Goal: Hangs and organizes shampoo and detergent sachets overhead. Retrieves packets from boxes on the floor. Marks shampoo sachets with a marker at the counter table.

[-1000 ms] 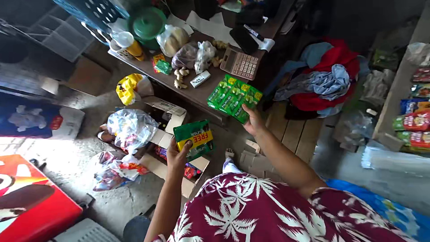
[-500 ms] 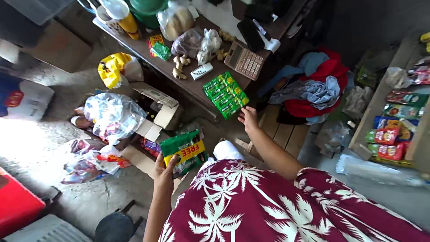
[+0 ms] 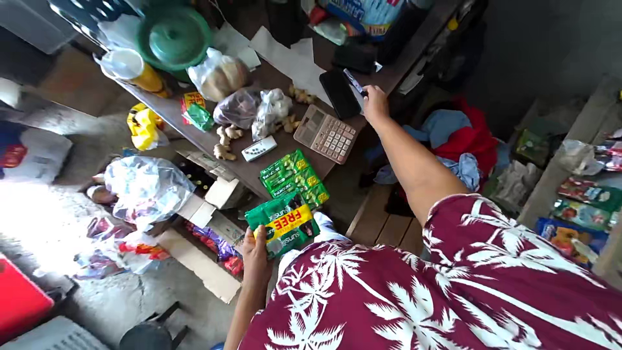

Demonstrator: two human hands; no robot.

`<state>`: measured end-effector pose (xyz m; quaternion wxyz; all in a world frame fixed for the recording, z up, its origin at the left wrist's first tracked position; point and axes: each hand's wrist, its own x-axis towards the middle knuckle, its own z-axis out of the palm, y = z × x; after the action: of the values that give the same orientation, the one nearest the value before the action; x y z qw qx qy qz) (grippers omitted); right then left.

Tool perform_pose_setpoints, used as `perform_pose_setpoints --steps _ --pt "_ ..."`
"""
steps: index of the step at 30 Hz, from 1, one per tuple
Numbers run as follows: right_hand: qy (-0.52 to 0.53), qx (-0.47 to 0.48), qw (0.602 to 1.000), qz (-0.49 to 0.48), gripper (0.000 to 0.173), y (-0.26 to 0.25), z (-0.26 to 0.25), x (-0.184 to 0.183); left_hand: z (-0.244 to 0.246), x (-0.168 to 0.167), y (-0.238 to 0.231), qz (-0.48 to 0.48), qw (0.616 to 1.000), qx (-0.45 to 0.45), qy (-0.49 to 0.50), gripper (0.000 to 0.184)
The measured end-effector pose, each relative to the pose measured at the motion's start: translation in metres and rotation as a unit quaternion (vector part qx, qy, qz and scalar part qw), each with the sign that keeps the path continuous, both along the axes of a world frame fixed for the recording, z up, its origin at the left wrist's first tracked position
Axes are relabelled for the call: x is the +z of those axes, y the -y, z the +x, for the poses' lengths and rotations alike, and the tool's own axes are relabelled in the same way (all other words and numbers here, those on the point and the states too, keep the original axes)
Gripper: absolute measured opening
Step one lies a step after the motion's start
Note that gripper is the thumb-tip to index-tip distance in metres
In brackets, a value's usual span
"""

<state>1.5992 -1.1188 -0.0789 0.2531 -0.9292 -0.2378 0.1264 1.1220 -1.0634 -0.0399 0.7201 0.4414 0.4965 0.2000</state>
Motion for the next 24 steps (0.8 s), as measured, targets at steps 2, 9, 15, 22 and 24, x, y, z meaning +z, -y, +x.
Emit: perform_pose_setpoints --steps 2,9,15,22,24 --pt "-0.007 0.023 0.999 -0.038 0.045 -0.005 0.022 -0.012 0.014 -0.001 0.004 0.007 1.000 -0.013 -0.004 0.031" --pt "-0.026 0.018 0.995 -0.091 0.048 -0.003 0.056 -0.017 0.060 -0.029 -0.003 -0.023 0.999 0.006 -0.038 0.029" --pt "-0.176 -0.065 0.979 0.078 0.034 0.066 -0.035 -0.016 0.078 -0.047 -0.002 0.028 0.989 0.032 -0.145 0.033" --pt "-0.406 0.053 0.912 0.005 0.042 0.082 -0.199 -0.034 0.076 -0.065 -0.008 0.036 0.972 -0.015 -0.232 0.055" --pt "-0.380 0.085 0.921 -0.011 0.043 0.065 -0.209 -0.027 0.080 -0.063 -0.010 0.029 0.970 -0.011 -0.242 0.058"
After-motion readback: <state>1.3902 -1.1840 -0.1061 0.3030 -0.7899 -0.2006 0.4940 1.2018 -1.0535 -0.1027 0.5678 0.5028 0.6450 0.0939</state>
